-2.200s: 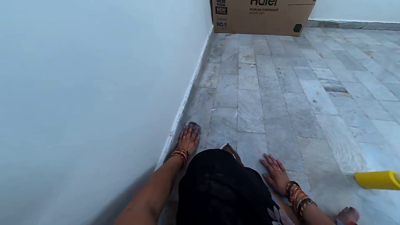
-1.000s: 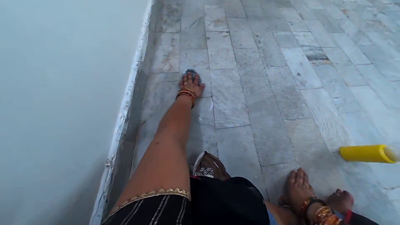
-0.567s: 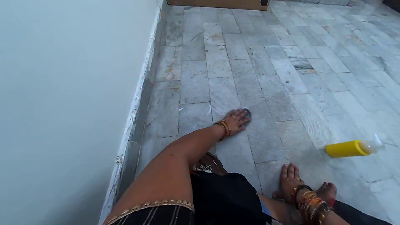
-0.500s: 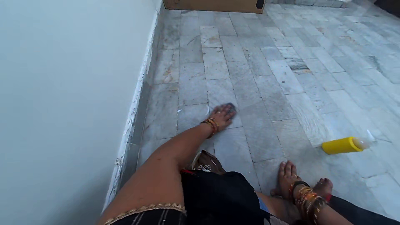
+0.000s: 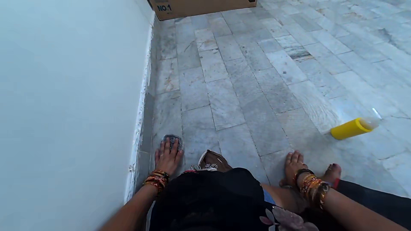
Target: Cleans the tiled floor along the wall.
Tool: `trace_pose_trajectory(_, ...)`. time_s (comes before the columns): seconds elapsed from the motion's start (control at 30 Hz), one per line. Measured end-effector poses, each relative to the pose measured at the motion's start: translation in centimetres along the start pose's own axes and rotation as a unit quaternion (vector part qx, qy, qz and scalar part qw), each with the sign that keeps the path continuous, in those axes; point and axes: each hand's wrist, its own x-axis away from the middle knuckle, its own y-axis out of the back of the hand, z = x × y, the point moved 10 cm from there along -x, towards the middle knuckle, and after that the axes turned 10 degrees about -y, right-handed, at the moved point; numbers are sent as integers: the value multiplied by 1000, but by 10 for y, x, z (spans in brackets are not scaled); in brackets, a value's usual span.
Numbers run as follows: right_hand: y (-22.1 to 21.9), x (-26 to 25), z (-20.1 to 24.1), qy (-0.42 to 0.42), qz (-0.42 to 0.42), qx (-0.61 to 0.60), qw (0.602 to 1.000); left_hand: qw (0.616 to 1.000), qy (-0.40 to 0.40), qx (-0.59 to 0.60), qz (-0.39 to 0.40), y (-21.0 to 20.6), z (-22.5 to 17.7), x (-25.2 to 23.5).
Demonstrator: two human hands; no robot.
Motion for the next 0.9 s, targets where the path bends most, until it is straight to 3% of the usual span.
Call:
trace_pose_trajectory(0.17,4,1,5,-16,24,19,999,996,19,5,82,-6,-34,-41)
trace_pose_trajectory(0.3,4,2,5,-17,38,7,999,989,-92,-21,118,-14,-109,-107)
trace_pose_trajectory(0.5,7,3,9,-16,48,1,999,951,-284,-20,123,-39,-277,-175)
trace_pose_trajectory(0.63,7,-1,11,-30,46,-8,998,907,-388,33,162,-71,-418,-154)
trace_pose_trajectory(0.7,5,-6,11,-34,35,-9,999,882,-427,49,194,-83,-471,-132)
trace_pose_trajectory(0.8,1,-17,9,-14,-1,-20,1000,856,-459,42,234,-91,-492,-116)
trace_pose_trajectory(0.9,-2,-15,13,28,-11,-17,999,870,-433,32,235,-75,-440,-132)
